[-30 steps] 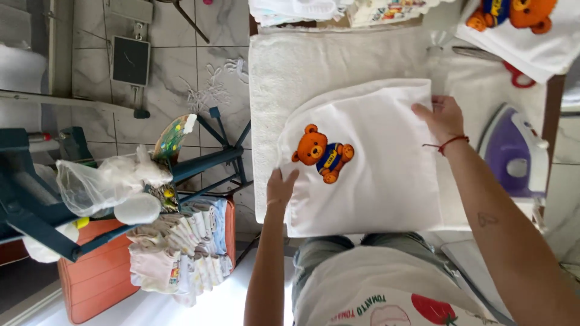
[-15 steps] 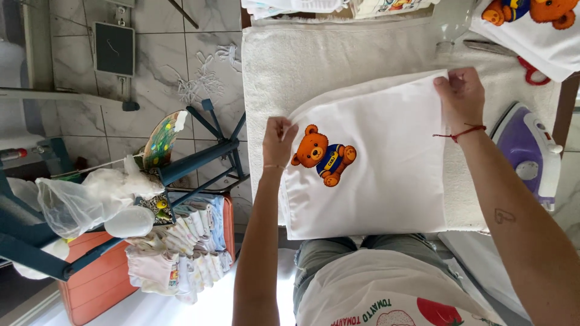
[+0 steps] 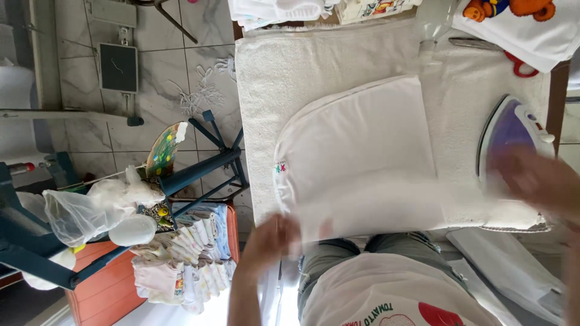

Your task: Ironing and folding baby clothes on a pressing table

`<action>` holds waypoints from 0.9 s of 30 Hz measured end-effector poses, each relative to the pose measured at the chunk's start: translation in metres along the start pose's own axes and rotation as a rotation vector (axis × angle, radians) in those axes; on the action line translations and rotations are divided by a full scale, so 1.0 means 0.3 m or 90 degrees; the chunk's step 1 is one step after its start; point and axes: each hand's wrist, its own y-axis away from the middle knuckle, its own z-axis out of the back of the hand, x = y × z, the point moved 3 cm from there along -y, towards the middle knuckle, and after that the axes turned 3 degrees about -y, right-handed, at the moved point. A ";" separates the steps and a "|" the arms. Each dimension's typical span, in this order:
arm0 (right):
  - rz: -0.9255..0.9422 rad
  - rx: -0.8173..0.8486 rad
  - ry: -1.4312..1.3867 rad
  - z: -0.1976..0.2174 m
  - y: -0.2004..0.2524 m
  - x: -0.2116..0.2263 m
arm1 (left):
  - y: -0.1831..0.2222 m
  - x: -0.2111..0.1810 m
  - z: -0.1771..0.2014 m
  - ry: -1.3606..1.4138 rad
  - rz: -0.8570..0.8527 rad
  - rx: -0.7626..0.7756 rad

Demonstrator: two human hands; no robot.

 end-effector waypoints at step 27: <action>-0.210 0.298 -0.239 -0.042 0.013 -0.333 | -0.187 0.165 -0.147 0.137 -0.253 0.166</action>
